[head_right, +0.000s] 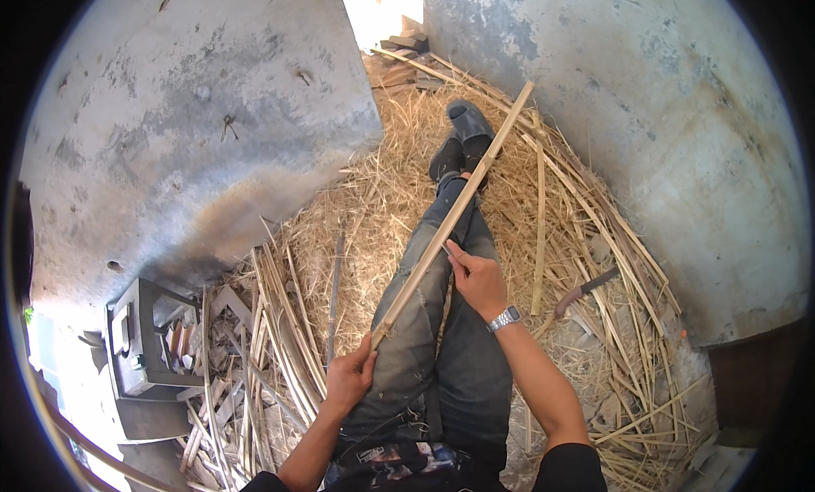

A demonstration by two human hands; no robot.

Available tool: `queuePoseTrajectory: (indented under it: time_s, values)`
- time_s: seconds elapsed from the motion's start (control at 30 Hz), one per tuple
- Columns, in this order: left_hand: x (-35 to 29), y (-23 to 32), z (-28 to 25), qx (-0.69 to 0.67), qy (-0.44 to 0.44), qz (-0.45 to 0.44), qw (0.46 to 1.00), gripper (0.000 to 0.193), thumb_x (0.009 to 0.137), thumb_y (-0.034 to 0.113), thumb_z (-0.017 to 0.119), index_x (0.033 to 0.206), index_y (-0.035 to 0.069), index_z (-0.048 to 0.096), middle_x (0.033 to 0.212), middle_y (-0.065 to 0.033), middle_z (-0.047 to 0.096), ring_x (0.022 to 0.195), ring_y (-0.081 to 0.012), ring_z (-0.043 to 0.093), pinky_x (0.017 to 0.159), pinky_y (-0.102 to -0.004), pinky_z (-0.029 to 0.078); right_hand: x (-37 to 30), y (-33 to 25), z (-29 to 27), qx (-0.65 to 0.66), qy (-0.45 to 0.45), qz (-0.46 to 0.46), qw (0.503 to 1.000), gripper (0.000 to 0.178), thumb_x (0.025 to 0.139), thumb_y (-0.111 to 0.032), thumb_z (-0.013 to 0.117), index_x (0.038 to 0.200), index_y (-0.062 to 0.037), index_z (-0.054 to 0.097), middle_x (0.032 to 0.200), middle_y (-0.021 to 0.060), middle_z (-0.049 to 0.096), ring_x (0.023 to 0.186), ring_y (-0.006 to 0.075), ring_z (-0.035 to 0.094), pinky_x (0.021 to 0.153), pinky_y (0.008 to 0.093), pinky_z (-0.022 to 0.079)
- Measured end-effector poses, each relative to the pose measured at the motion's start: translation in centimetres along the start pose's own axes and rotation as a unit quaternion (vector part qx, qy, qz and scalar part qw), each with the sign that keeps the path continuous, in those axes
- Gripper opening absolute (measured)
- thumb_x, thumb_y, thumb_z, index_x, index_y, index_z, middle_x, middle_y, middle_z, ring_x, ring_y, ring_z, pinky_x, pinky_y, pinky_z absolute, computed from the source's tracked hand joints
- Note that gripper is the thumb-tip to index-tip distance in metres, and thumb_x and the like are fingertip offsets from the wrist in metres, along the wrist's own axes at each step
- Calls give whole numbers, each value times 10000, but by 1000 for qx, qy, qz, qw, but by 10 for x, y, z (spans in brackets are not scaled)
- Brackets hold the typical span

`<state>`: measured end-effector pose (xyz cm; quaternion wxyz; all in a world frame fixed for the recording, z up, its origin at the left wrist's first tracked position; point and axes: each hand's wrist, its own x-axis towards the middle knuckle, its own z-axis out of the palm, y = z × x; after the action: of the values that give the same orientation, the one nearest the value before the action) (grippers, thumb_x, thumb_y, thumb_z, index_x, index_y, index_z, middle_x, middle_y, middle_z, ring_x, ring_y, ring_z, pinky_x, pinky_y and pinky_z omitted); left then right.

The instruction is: The person holds a wooden stick and uses a small knife to shave and scrape along its surface.

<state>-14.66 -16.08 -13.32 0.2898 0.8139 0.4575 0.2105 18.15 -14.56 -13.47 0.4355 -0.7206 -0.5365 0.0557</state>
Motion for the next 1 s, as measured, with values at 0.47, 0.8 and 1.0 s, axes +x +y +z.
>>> queuePoseTrajectory:
  time_s: [0.47, 0.8, 1.0]
  values:
    - [1, -3, 6, 29, 19, 21, 999, 434, 959, 195, 732, 1386, 130, 687, 651, -143, 639, 532, -317, 634, 545, -442, 507, -26, 6, 14, 24, -34, -71, 997, 349, 952, -146, 730, 1298, -180, 751, 694, 156, 649, 599, 330, 641, 546, 433, 479]
    - [0, -1, 3, 4, 6, 4, 1000, 434, 959, 187, 732, 1384, 112, 687, 644, -154, 623, 524, -313, 620, 546, -432, 493, 0, 12, 3, 26, 6, -48, 998, 338, 971, -162, 714, 1305, -194, 748, 681, 150, 647, 584, 333, 628, 542, 436, 479]
    - [3, 0, 4, 15, 3, 0, 1000, 424, 957, 178, 734, 1372, 104, 696, 647, -158, 630, 527, -310, 629, 548, -432, 496, -8, 13, 18, -4, -13, -63, 998, 360, 979, -150, 698, 1337, -171, 728, 680, 144, 643, 581, 328, 627, 545, 436, 477]
